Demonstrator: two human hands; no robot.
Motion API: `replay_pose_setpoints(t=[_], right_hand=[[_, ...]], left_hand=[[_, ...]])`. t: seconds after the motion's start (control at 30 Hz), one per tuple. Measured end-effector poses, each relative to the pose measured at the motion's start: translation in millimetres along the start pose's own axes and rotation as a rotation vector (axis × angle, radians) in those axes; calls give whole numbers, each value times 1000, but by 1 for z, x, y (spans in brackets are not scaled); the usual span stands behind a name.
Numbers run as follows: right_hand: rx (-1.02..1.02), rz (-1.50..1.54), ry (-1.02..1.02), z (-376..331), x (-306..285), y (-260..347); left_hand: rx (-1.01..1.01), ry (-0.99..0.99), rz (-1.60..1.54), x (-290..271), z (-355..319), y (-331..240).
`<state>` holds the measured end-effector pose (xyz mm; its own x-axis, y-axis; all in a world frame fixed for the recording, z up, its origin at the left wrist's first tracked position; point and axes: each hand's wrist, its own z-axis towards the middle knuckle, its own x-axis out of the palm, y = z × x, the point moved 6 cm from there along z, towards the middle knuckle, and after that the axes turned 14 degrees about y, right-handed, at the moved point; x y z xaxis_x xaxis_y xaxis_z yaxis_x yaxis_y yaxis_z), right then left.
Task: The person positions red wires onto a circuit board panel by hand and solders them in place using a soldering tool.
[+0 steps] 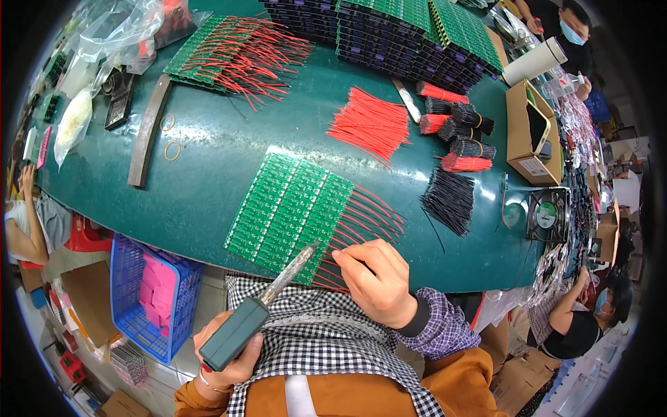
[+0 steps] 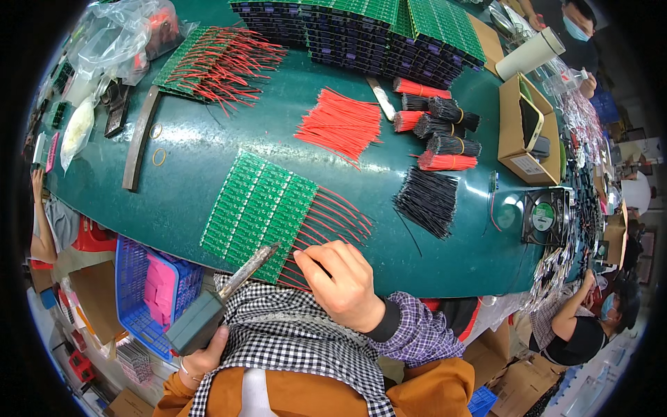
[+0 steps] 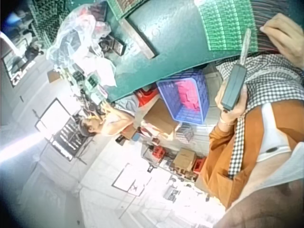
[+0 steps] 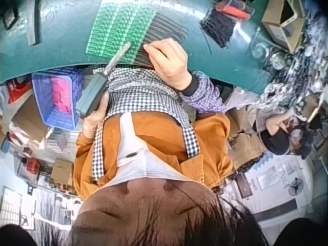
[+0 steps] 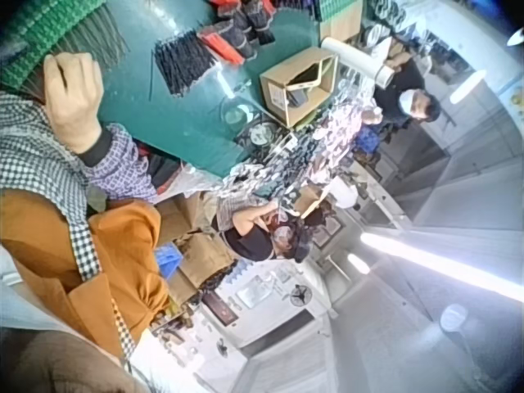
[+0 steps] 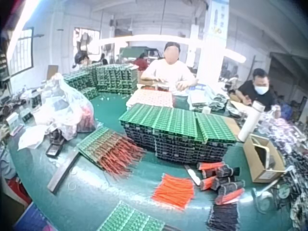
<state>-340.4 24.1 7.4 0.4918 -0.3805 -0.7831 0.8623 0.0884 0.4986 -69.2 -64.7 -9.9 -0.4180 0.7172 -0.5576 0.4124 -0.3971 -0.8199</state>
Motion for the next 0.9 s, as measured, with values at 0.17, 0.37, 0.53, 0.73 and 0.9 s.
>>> replay_pose_setpoints(t=[0.17, 0.37, 0.53, 0.73, 0.9], right_hand=[[-2, 0, 14, -1, 2, -1], [-7, -5, 36, -1, 3, -1], [-14, -6, 45, -1, 3, -2], [-15, -4, 54, -1, 3, -2], [-16, -3, 56, 0, 3, -2]], left_hand=[[103, 7, 65, -6, 13, -17], [120, 9, 55, -5, 18, -21], [133, 6, 26, -5, 21, -23], [109, 23, 35, -6, 20, -22], [105, -25, 11, -4, 12, -16]])
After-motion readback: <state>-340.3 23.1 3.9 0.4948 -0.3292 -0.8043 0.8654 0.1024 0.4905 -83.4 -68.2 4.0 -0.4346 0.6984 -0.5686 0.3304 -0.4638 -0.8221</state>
